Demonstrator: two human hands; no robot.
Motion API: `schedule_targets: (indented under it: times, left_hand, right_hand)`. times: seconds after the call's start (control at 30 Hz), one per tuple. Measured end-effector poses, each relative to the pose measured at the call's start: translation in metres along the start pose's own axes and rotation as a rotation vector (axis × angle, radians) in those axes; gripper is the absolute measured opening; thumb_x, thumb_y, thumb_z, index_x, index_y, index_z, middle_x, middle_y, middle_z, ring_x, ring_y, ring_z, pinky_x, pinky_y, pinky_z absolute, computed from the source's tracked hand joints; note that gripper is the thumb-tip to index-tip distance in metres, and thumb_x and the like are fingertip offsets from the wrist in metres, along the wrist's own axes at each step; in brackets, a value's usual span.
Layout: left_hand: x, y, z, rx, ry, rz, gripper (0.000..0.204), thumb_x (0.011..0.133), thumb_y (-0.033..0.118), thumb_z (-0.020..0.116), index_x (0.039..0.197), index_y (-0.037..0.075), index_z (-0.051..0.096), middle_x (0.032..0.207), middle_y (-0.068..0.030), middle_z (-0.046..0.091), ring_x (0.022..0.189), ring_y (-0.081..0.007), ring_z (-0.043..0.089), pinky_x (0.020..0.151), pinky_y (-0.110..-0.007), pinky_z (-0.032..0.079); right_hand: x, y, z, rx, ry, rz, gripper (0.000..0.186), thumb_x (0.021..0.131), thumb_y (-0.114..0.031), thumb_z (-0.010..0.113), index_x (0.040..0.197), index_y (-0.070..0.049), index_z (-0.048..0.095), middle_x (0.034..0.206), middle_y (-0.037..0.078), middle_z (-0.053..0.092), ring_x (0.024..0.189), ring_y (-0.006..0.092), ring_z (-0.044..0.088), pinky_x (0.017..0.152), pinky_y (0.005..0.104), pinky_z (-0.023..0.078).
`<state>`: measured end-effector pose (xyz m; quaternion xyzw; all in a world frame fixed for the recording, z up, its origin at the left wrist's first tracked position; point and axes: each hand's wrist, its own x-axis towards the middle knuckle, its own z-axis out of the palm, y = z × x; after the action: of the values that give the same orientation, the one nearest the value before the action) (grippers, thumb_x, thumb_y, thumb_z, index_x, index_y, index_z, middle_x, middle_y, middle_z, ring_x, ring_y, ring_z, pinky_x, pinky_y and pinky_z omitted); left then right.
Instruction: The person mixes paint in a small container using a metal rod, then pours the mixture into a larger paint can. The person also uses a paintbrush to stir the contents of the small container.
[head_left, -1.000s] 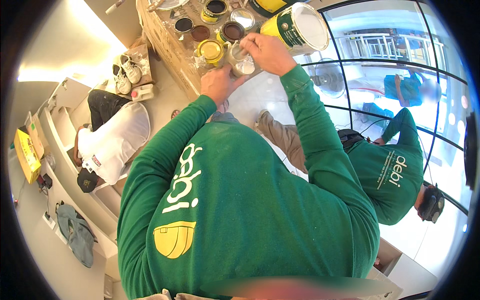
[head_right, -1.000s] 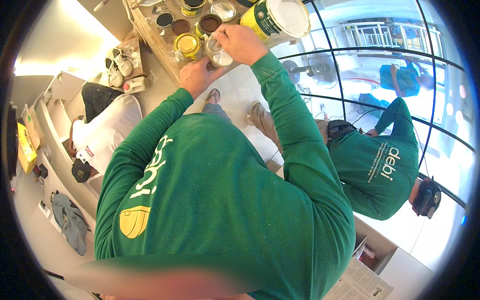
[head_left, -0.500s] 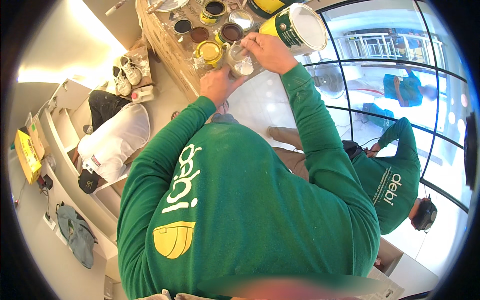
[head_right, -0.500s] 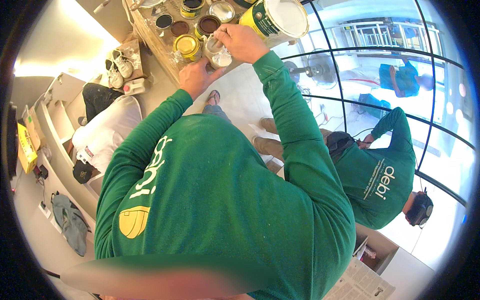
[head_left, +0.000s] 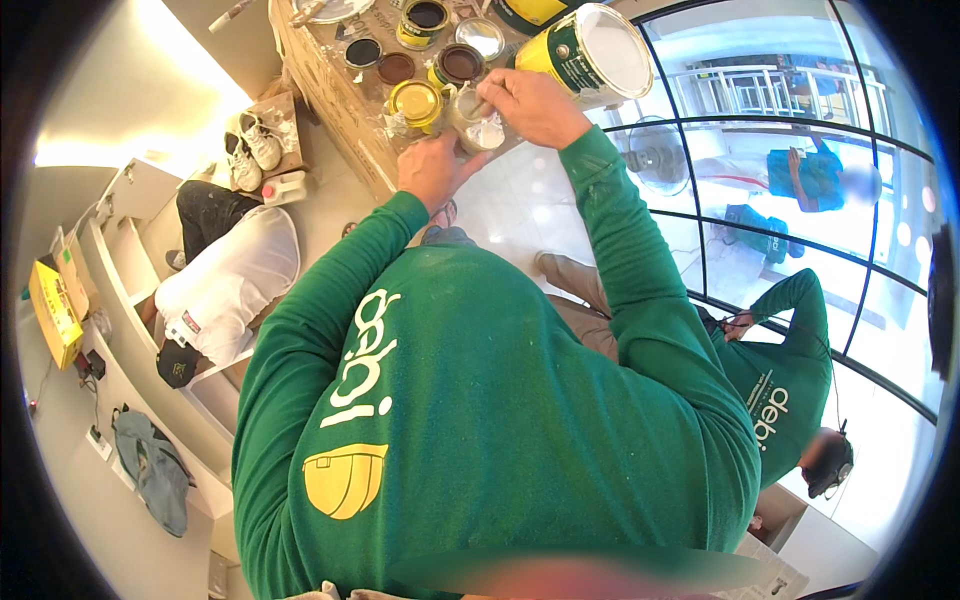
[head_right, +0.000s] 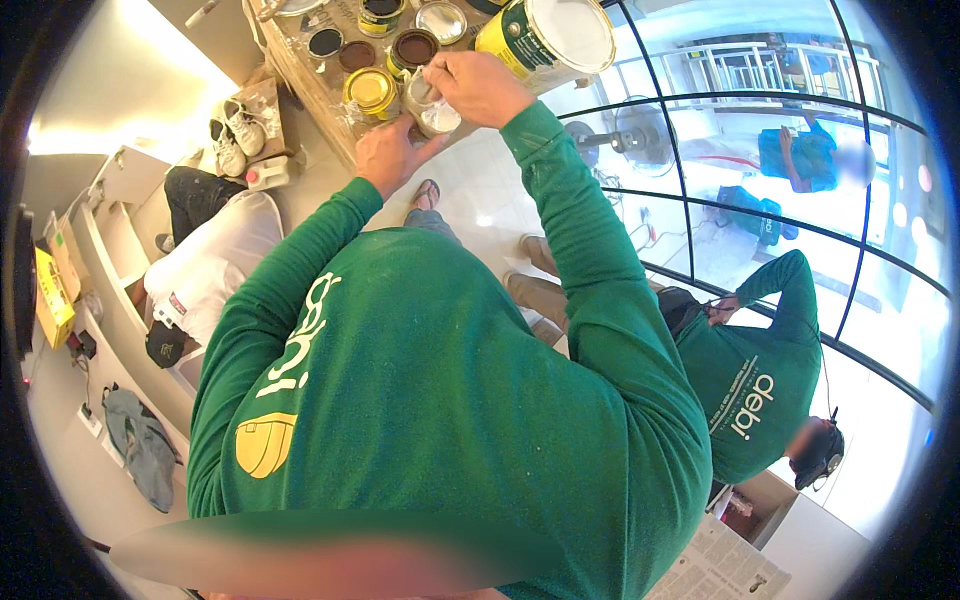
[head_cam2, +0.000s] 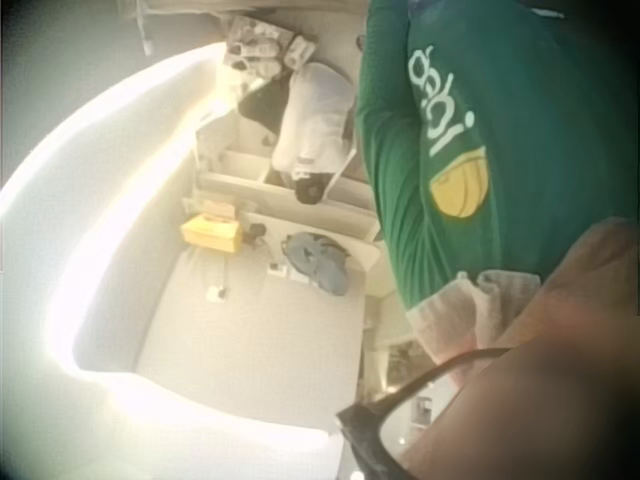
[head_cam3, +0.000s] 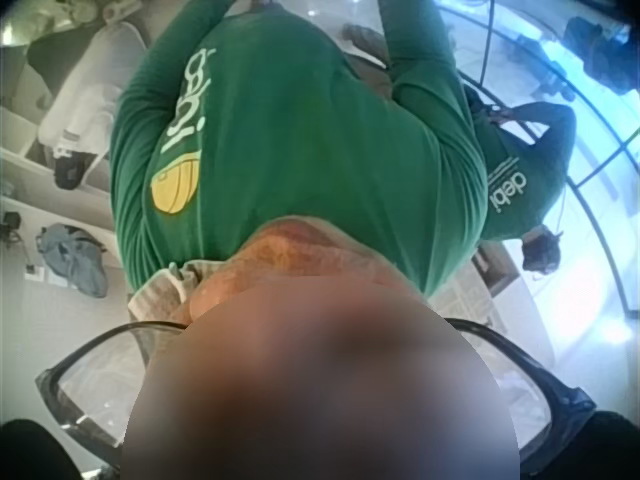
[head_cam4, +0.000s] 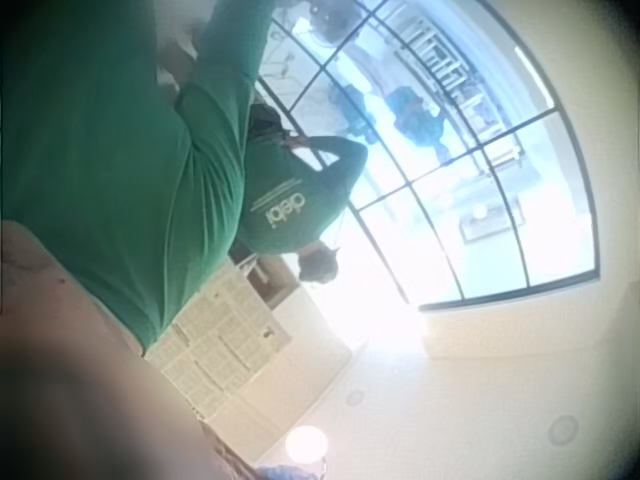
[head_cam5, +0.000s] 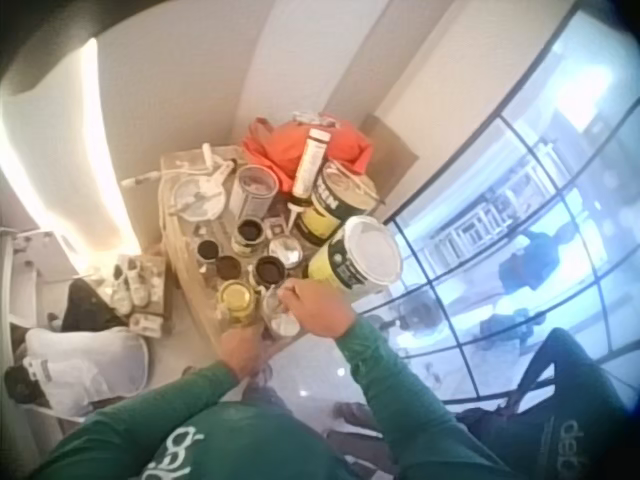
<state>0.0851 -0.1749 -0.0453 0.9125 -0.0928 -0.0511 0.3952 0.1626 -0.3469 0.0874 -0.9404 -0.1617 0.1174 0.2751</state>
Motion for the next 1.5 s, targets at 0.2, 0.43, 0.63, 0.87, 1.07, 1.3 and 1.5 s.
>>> schedule_targets:
  times: [0.2, 0.43, 0.63, 0.87, 1.07, 1.3, 1.5]
  left_hand:
    - [-0.002, -0.002, 0.001, -0.006, -0.001, 0.011, 0.06, 0.088, 0.066, 0.074, 0.105, 0.008, 0.074, 0.078, -0.0134, 0.075, 0.077, -0.0353, 0.075, 0.071, -0.048, 0.058]
    - [0.002, -0.001, 0.001, 0.006, -0.009, -0.011, 0.059, 0.088, 0.065, 0.074, 0.103, 0.008, 0.074, 0.078, -0.0129, 0.075, 0.077, -0.0345, 0.076, 0.072, -0.048, 0.059]
    - [0.001, 0.003, -0.004, -0.03, -0.002, 0.001, 0.059, 0.088, 0.065, 0.074, 0.099, 0.007, 0.072, 0.078, -0.0143, 0.075, 0.078, -0.0366, 0.075, 0.073, -0.049, 0.059]
    - [-0.001, 0.002, -0.002, -0.035, -0.007, 0.0, 0.059, 0.088, 0.065, 0.074, 0.099, 0.008, 0.073, 0.078, -0.0141, 0.075, 0.078, -0.0358, 0.075, 0.073, -0.048, 0.059]
    - [0.0, 0.0, 0.001, 0.0, -0.015, 0.007, 0.058, 0.087, 0.065, 0.075, 0.099, 0.008, 0.073, 0.078, -0.0136, 0.075, 0.077, -0.0354, 0.075, 0.071, -0.048, 0.058]
    - [-0.001, -0.001, -0.001, -0.009, -0.017, 0.009, 0.057, 0.088, 0.064, 0.075, 0.101, 0.008, 0.073, 0.078, -0.0138, 0.075, 0.077, -0.0355, 0.075, 0.072, -0.048, 0.059]
    - [-0.003, -0.003, -0.001, -0.027, 0.011, 0.033, 0.057, 0.088, 0.063, 0.075, 0.101, 0.008, 0.072, 0.078, -0.0138, 0.075, 0.077, -0.0355, 0.076, 0.071, -0.049, 0.059]
  right_hand:
    - [0.0, -0.003, 0.0, -0.126, -0.047, -0.008, 0.036, 0.107, -0.037, 0.054, 0.109, -0.006, 0.073, 0.091, 0.009, 0.079, 0.086, 0.033, 0.073, 0.079, 0.0419, 0.056]
    - [0.003, 0.002, 0.001, -0.187, -0.032, 0.006, 0.035, 0.107, -0.036, 0.055, 0.109, -0.007, 0.073, 0.092, 0.01, 0.079, 0.085, 0.0359, 0.072, 0.078, 0.0434, 0.056]
    - [0.004, 0.0, -0.001, -0.253, 0.045, 0.015, 0.036, 0.108, -0.037, 0.055, 0.11, -0.007, 0.074, 0.091, 0.01, 0.079, 0.084, 0.0344, 0.072, 0.079, 0.0424, 0.056]
    - [0.004, -0.005, 0.0, -0.088, 0.081, 0.027, 0.036, 0.108, -0.036, 0.055, 0.11, -0.006, 0.074, 0.093, 0.011, 0.08, 0.085, 0.0336, 0.073, 0.08, 0.0418, 0.056]
    - [0.001, -0.008, 0.001, -0.031, 0.024, -0.006, 0.037, 0.108, -0.037, 0.055, 0.108, -0.005, 0.074, 0.092, 0.011, 0.079, 0.085, 0.0337, 0.073, 0.08, 0.0422, 0.056]
    - [0.0, -0.006, 0.001, -0.057, 0.004, 0.004, 0.037, 0.108, -0.037, 0.055, 0.107, -0.005, 0.074, 0.091, 0.01, 0.079, 0.085, 0.0338, 0.073, 0.08, 0.0423, 0.056]
    - [-0.001, -0.009, -0.001, -0.058, -0.02, 0.006, 0.037, 0.107, -0.038, 0.055, 0.108, -0.006, 0.074, 0.09, 0.009, 0.079, 0.084, 0.0332, 0.073, 0.079, 0.0411, 0.056]
